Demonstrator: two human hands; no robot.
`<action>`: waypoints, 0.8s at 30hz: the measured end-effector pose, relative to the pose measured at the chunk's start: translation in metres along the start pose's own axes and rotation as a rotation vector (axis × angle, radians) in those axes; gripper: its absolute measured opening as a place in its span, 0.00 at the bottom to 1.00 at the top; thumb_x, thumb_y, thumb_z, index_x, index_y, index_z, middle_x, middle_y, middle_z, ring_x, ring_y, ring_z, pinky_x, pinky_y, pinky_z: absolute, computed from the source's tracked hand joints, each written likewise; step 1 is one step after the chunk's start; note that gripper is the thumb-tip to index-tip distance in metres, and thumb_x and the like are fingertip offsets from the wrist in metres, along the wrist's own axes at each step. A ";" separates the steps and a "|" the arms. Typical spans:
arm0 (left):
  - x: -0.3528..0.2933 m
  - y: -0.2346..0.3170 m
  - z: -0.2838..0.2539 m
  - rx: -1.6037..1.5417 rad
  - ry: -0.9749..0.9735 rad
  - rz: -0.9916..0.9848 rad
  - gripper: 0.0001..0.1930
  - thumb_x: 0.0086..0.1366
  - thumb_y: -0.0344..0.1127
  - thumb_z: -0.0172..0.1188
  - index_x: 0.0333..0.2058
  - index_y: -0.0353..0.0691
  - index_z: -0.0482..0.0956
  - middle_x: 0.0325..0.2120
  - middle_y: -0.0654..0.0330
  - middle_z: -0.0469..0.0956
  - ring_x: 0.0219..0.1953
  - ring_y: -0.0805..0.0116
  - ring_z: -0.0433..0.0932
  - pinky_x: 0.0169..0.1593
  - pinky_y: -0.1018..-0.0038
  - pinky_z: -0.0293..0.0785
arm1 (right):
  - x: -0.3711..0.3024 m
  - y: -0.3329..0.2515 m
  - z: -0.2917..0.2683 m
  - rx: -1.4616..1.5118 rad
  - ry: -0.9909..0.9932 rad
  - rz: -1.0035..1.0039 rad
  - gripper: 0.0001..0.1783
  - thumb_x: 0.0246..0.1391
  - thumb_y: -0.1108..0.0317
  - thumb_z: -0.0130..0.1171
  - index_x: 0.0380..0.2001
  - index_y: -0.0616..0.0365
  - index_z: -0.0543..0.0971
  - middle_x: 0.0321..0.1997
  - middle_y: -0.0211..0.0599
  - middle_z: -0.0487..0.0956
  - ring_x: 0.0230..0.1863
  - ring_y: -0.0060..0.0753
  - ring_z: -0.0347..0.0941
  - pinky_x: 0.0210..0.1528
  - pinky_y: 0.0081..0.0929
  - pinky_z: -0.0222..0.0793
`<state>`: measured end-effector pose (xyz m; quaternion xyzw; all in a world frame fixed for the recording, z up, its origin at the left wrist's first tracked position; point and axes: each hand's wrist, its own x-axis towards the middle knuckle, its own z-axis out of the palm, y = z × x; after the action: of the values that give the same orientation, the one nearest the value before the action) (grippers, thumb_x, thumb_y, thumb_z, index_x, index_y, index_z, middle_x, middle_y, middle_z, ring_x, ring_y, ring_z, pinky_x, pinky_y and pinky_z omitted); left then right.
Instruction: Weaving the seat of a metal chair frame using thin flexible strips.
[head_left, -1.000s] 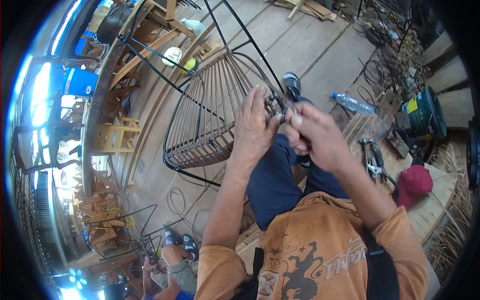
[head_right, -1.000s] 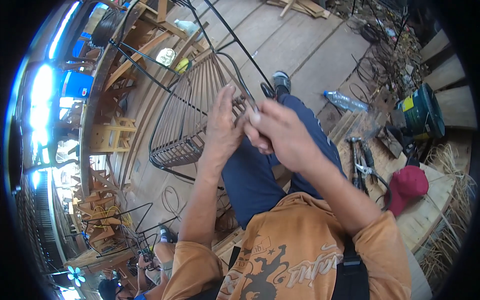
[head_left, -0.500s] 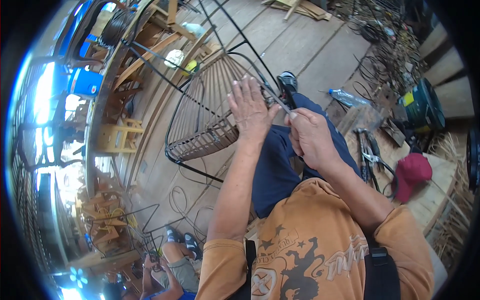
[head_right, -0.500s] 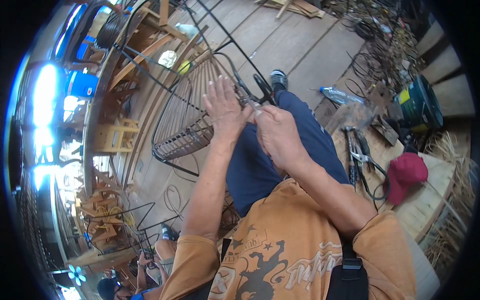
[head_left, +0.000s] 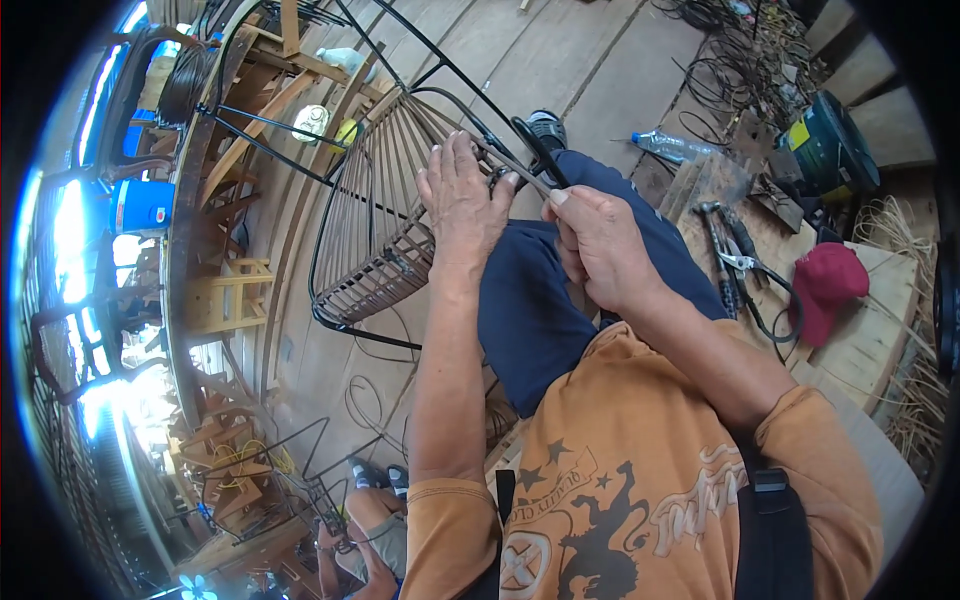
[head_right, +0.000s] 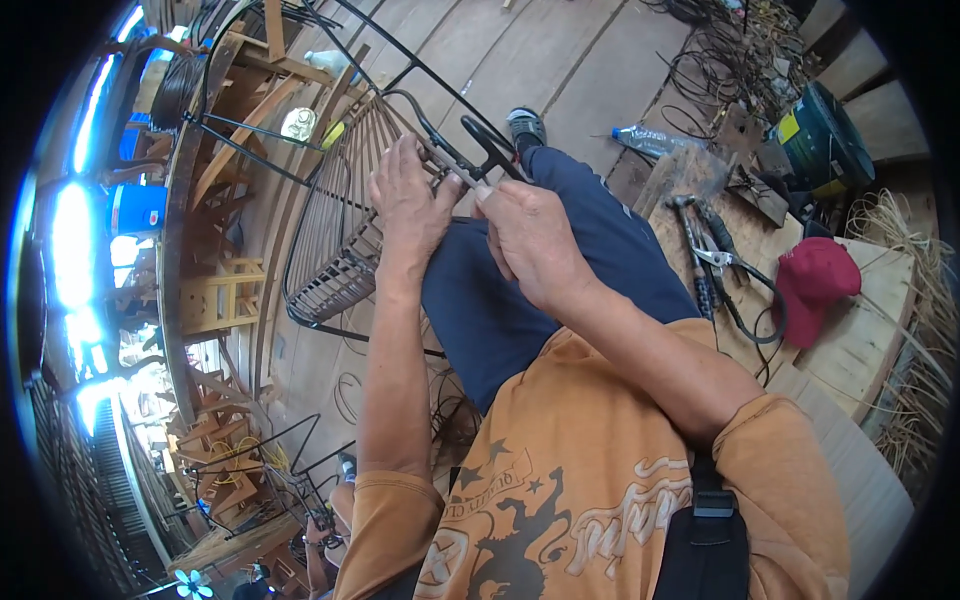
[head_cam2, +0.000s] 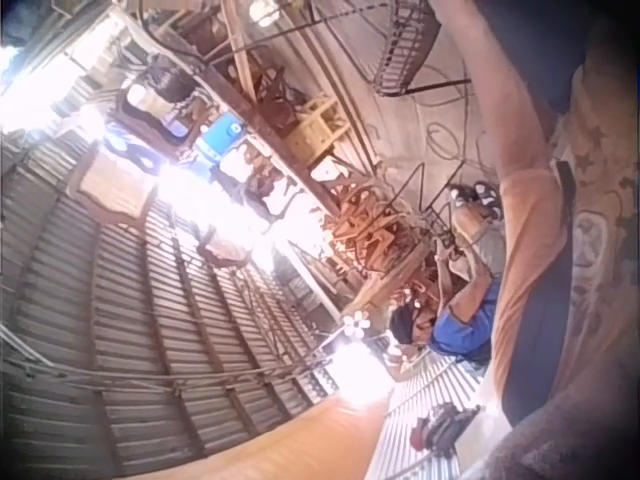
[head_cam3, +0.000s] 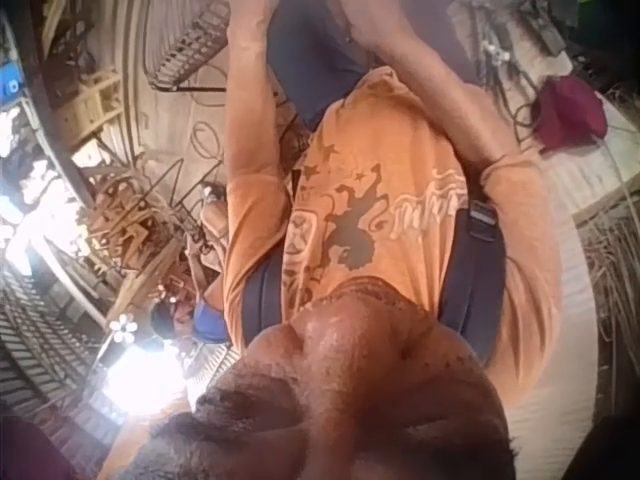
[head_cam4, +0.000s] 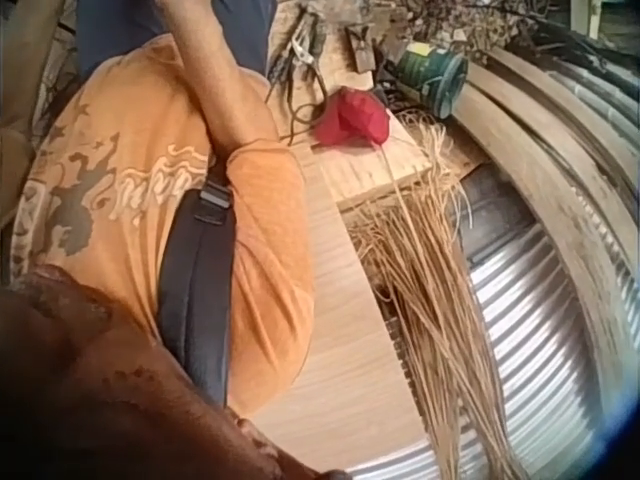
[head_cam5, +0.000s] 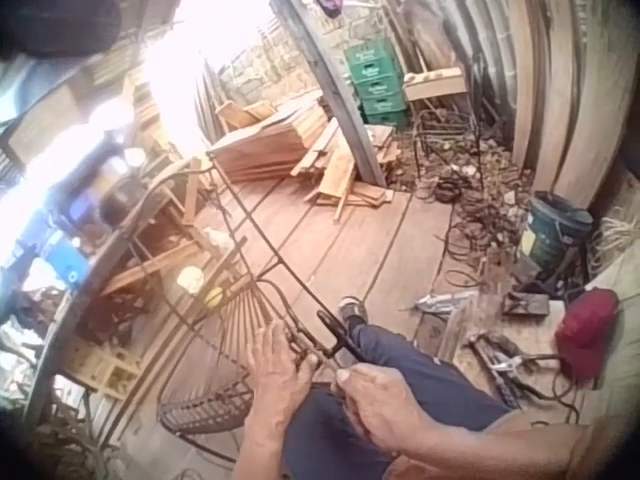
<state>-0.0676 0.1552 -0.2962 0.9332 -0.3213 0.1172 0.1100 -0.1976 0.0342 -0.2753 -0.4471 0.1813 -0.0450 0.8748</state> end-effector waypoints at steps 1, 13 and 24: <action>0.000 0.000 -0.001 -0.002 0.056 0.045 0.34 0.53 0.41 0.62 0.56 0.34 0.59 0.55 0.49 0.64 0.59 0.49 0.59 0.61 0.51 0.49 | 0.000 -0.001 0.000 -0.005 -0.003 -0.015 0.14 0.59 0.62 0.47 0.26 0.61 0.70 0.11 0.22 0.57 0.08 0.15 0.51 0.09 0.17 0.46; 0.005 -0.003 -0.006 -0.074 0.047 0.075 0.27 0.56 0.34 0.58 0.54 0.35 0.65 0.50 0.47 0.69 0.54 0.51 0.66 0.58 0.58 0.58 | 0.017 0.047 -0.029 -0.081 0.025 0.045 0.23 0.59 0.48 0.50 0.23 0.58 0.72 0.12 0.22 0.60 0.11 0.14 0.51 0.12 0.16 0.46; 0.000 -0.005 -0.003 -0.042 0.056 0.078 0.30 0.55 0.36 0.60 0.56 0.38 0.62 0.53 0.49 0.66 0.58 0.52 0.62 0.59 0.57 0.54 | 0.080 0.123 -0.043 -0.418 0.093 -0.135 0.24 0.60 0.52 0.49 0.23 0.65 0.73 0.18 0.34 0.68 0.24 0.24 0.62 0.30 0.25 0.62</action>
<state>-0.0650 0.1593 -0.2944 0.9139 -0.3565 0.1406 0.1336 -0.1492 0.0554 -0.4188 -0.6273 0.1964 -0.0852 0.7488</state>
